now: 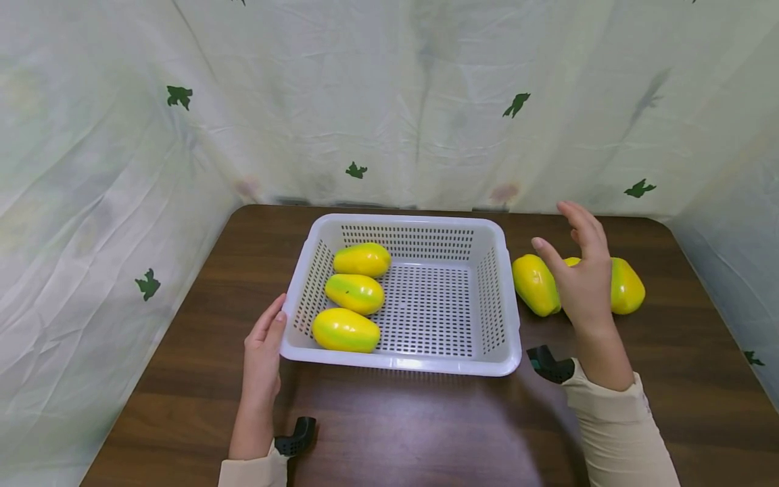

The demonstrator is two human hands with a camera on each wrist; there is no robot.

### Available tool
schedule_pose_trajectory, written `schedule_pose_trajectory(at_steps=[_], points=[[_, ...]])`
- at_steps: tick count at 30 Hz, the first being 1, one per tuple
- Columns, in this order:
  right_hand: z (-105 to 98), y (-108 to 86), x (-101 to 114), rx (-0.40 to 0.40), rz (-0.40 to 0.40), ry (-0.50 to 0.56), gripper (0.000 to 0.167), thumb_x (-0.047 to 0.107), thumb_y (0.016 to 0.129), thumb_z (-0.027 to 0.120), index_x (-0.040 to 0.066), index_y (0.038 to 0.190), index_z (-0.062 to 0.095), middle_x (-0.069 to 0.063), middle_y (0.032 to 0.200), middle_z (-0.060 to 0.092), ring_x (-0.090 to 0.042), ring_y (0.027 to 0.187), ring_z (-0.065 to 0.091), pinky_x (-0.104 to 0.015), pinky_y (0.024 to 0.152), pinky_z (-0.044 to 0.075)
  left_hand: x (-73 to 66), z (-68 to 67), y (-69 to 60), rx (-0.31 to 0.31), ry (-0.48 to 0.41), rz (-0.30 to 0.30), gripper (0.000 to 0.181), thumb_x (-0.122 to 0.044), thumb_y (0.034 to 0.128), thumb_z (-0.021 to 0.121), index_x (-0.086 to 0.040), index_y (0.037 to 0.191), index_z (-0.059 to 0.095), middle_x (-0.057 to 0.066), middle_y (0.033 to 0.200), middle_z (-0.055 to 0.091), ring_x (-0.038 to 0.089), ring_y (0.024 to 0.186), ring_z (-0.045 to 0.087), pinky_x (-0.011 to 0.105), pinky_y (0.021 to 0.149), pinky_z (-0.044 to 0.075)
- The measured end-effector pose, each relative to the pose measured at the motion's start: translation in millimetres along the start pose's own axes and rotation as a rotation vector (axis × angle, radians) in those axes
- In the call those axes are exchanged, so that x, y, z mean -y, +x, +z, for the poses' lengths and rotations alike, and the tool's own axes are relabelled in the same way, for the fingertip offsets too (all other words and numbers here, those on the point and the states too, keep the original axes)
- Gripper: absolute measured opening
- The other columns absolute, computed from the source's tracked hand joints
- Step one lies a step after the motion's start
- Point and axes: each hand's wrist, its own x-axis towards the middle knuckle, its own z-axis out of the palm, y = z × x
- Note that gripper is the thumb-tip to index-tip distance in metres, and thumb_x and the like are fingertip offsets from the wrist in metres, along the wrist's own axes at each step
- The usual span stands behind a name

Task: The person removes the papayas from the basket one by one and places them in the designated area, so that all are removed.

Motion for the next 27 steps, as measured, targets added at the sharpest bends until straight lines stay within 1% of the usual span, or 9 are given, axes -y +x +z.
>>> schedule_pose_trajectory(at_steps=[2, 4, 7, 9, 11, 13, 16, 22, 27], points=[[5.3, 0.3, 9.0, 0.019, -0.008, 0.004, 0.049, -0.003, 0.079, 0.065, -0.004, 0.125, 0.048, -0.015, 0.131, 0.043, -0.016, 0.121, 0.035, -0.022, 0.096, 0.029, 0.2, -0.1, -0.2, -0.001, -0.002, 0.000, 0.044, -0.035, 0.0927, 0.047, -0.018, 0.133, 0.046, 0.000, 0.133, 0.045, 0.020, 0.114, 0.046, 0.021, 0.080, 0.046], [11.1, 1.1, 9.7, 0.043, -0.008, 0.012, 0.050, -0.002, 0.079, 0.065, -0.003, 0.126, 0.048, -0.014, 0.132, 0.042, -0.016, 0.121, 0.035, -0.023, 0.097, 0.029, 0.5, -0.1, -0.4, -0.001, -0.002, 0.002, 0.044, -0.035, 0.0926, 0.047, -0.018, 0.133, 0.046, 0.000, 0.133, 0.044, 0.020, 0.114, 0.046, 0.022, 0.081, 0.046], [21.1, 3.9, 0.7, 0.087, -0.006, 0.031, 0.053, 0.001, 0.079, 0.067, 0.003, 0.128, 0.048, -0.008, 0.134, 0.040, -0.015, 0.123, 0.033, -0.027, 0.100, 0.027, 1.4, 0.1, -1.0, -0.006, 0.003, 0.006, 0.045, -0.037, 0.0919, 0.047, -0.018, 0.133, 0.046, -0.001, 0.133, 0.045, 0.019, 0.114, 0.046, 0.024, 0.082, 0.045], [28.6, 6.7, -6.8, 0.116, -0.024, 0.038, 0.054, 0.004, 0.079, 0.068, 0.008, 0.129, 0.048, -0.004, 0.135, 0.040, -0.013, 0.124, 0.032, -0.031, 0.102, 0.026, 2.3, 0.1, -1.2, -0.010, 0.005, 0.008, 0.045, -0.038, 0.0914, 0.048, -0.019, 0.132, 0.047, -0.002, 0.133, 0.045, 0.019, 0.114, 0.046, 0.026, 0.083, 0.045], [36.3, 9.5, -10.2, 0.139, -0.055, 0.045, 0.055, 0.005, 0.079, 0.068, 0.010, 0.129, 0.048, -0.002, 0.135, 0.040, -0.013, 0.125, 0.031, -0.034, 0.103, 0.025, 2.7, 0.1, -1.3, -0.015, 0.005, 0.009, 0.045, -0.038, 0.0911, 0.048, -0.020, 0.132, 0.047, -0.003, 0.133, 0.045, 0.018, 0.114, 0.047, 0.027, 0.083, 0.045], [43.8, 12.3, -9.8, 0.164, -0.092, 0.055, 0.054, 0.005, 0.079, 0.069, 0.010, 0.129, 0.049, -0.003, 0.134, 0.041, -0.014, 0.125, 0.031, -0.035, 0.103, 0.025, 2.7, 0.2, -1.3, -0.016, 0.004, 0.011, 0.045, -0.038, 0.0909, 0.049, -0.020, 0.132, 0.047, -0.003, 0.133, 0.045, 0.018, 0.114, 0.047, 0.027, 0.083, 0.045], [54.9, 16.0, -7.2, 0.208, -0.121, 0.061, 0.053, 0.006, 0.079, 0.068, 0.008, 0.128, 0.049, -0.005, 0.134, 0.042, -0.015, 0.125, 0.031, -0.037, 0.103, 0.026, 2.1, 0.4, -0.9, -0.011, 0.001, 0.012, 0.045, -0.038, 0.0910, 0.048, -0.020, 0.132, 0.047, -0.002, 0.133, 0.045, 0.019, 0.114, 0.047, 0.026, 0.083, 0.045], [76.8, 21.2, -7.0, 0.316, -0.131, 0.023, 0.054, 0.014, 0.080, 0.068, 0.009, 0.130, 0.047, -0.006, 0.134, 0.041, -0.017, 0.125, 0.032, -0.038, 0.101, 0.029, 0.2, 0.7, -0.8, -0.003, -0.010, 0.013, 0.043, -0.037, 0.0913, 0.049, -0.022, 0.131, 0.048, -0.003, 0.133, 0.044, 0.018, 0.115, 0.046, 0.024, 0.083, 0.045], [93.5, 22.2, -8.0, 0.389, -0.129, -0.008, 0.057, 0.021, 0.081, 0.067, 0.011, 0.132, 0.044, -0.005, 0.135, 0.040, -0.018, 0.125, 0.032, -0.038, 0.101, 0.030, 0.0, 0.7, -1.0, -0.003, -0.019, 0.012, 0.043, -0.037, 0.0914, 0.048, -0.022, 0.131, 0.048, -0.003, 0.133, 0.044, 0.018, 0.114, 0.047, 0.025, 0.082, 0.045]])
